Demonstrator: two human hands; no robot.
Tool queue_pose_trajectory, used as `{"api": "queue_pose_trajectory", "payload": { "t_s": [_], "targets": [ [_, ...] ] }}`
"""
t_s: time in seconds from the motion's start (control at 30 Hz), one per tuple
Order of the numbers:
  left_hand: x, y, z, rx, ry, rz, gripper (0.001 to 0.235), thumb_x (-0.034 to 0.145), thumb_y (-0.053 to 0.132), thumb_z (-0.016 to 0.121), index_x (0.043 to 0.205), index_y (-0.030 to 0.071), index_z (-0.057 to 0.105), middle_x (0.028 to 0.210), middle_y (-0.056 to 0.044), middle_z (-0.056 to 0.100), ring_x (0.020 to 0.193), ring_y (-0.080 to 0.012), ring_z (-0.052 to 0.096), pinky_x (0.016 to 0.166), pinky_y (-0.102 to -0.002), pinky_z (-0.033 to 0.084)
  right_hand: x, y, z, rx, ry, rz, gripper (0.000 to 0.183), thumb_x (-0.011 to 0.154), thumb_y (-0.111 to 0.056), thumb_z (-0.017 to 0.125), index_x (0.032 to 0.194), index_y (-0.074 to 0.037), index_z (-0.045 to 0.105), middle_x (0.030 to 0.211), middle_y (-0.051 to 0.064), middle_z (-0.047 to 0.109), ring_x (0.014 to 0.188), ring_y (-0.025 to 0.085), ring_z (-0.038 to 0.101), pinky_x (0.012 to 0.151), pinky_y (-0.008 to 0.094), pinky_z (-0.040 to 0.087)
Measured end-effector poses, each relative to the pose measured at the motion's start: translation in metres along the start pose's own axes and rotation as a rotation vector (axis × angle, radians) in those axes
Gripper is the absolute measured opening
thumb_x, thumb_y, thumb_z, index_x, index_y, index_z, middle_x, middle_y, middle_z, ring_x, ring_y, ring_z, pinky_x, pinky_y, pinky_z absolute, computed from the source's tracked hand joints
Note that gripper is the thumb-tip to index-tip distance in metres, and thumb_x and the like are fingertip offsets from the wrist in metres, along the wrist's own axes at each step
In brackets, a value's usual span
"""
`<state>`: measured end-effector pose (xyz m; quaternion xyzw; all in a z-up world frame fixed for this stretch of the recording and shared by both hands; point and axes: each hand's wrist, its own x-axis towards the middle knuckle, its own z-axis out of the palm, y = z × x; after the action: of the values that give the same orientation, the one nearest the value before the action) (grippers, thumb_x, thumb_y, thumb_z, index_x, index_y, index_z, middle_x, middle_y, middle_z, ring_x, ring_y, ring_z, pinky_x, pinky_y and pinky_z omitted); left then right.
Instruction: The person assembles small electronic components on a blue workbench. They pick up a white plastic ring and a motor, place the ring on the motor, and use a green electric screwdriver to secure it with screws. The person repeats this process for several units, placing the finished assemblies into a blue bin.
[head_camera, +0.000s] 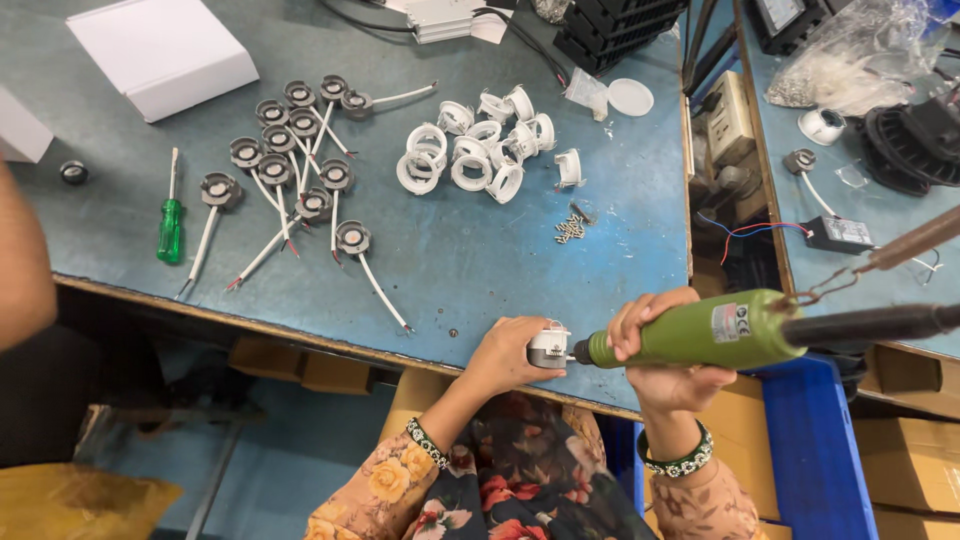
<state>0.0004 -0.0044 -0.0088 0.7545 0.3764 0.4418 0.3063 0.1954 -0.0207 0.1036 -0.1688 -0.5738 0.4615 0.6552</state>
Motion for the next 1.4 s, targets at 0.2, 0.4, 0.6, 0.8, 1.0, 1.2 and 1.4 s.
{"api": "queue_pose_trajectory", "payload": {
  "t_s": [0.2,0.4,0.6,0.8,1.0,1.2,1.4],
  "targets": [
    [-0.001,-0.005,0.002,0.029,0.021,0.012,0.057,0.068,0.034,0.091,0.116,0.012,0.069,0.113,-0.008,0.074,0.106,-0.0282,0.069,0.096,-0.038,0.047,-0.004,0.008,-0.003,0.024,0.070,-0.057,0.090,0.083,-0.092,0.047,0.104,-0.004,0.046,0.068,0.007,0.052,0.055,0.015,0.051,0.058,0.034,0.047],
    [0.000,-0.007,0.004,0.026,-0.001,-0.023,0.057,0.068,0.034,0.091,0.116,0.012,0.069,0.109,-0.007,0.075,0.103,-0.0287,0.070,0.096,-0.039,0.047,-0.004,0.011,-0.004,0.050,0.077,-0.061,0.091,0.081,-0.092,0.048,0.103,-0.004,0.046,0.067,0.008,0.052,0.054,0.015,0.051,0.058,0.034,0.048],
    [-0.001,-0.010,0.005,0.011,-0.001,-0.013,0.056,0.068,0.033,0.091,0.115,0.012,0.069,0.110,-0.007,0.075,0.104,-0.0283,0.070,0.096,-0.039,0.047,-0.002,0.014,-0.002,0.047,0.075,-0.056,0.091,0.081,-0.092,0.049,0.104,-0.004,0.047,0.067,0.008,0.052,0.054,0.016,0.051,0.057,0.034,0.047],
    [0.000,-0.009,0.005,0.017,0.011,-0.012,0.057,0.067,0.032,0.091,0.116,0.013,0.069,0.111,-0.007,0.075,0.104,-0.0284,0.070,0.096,-0.039,0.047,0.002,0.014,-0.001,0.030,0.043,-0.025,0.091,0.081,-0.092,0.050,0.104,-0.004,0.046,0.068,0.007,0.052,0.054,0.015,0.051,0.057,0.033,0.048],
    [0.002,0.006,-0.003,-0.025,0.009,0.001,0.067,0.064,0.038,0.092,0.123,0.014,0.069,0.115,-0.006,0.074,0.110,-0.0265,0.068,0.097,-0.038,0.045,0.008,0.016,-0.001,0.051,-0.014,0.019,0.091,0.079,-0.091,0.053,0.103,-0.004,0.047,0.071,0.008,0.053,0.054,0.015,0.052,0.055,0.031,0.047],
    [0.009,0.012,0.000,0.096,-0.032,-0.086,0.055,0.065,0.041,0.092,0.111,0.018,0.074,0.100,-0.002,0.074,0.101,-0.0251,0.067,0.090,-0.038,0.045,0.006,0.019,-0.001,0.086,-0.013,0.037,0.092,0.078,-0.090,0.058,0.103,-0.003,0.048,0.073,0.009,0.054,0.055,0.016,0.052,0.055,0.031,0.047],
    [0.007,0.002,0.003,0.057,0.014,-0.046,0.054,0.066,0.043,0.091,0.109,0.016,0.073,0.101,-0.003,0.075,0.101,-0.0243,0.070,0.093,-0.038,0.046,0.004,0.021,0.001,0.105,-0.045,0.062,0.094,0.073,-0.091,0.061,0.104,-0.002,0.049,0.074,0.010,0.056,0.057,0.017,0.054,0.059,0.033,0.048]
  ]
}}
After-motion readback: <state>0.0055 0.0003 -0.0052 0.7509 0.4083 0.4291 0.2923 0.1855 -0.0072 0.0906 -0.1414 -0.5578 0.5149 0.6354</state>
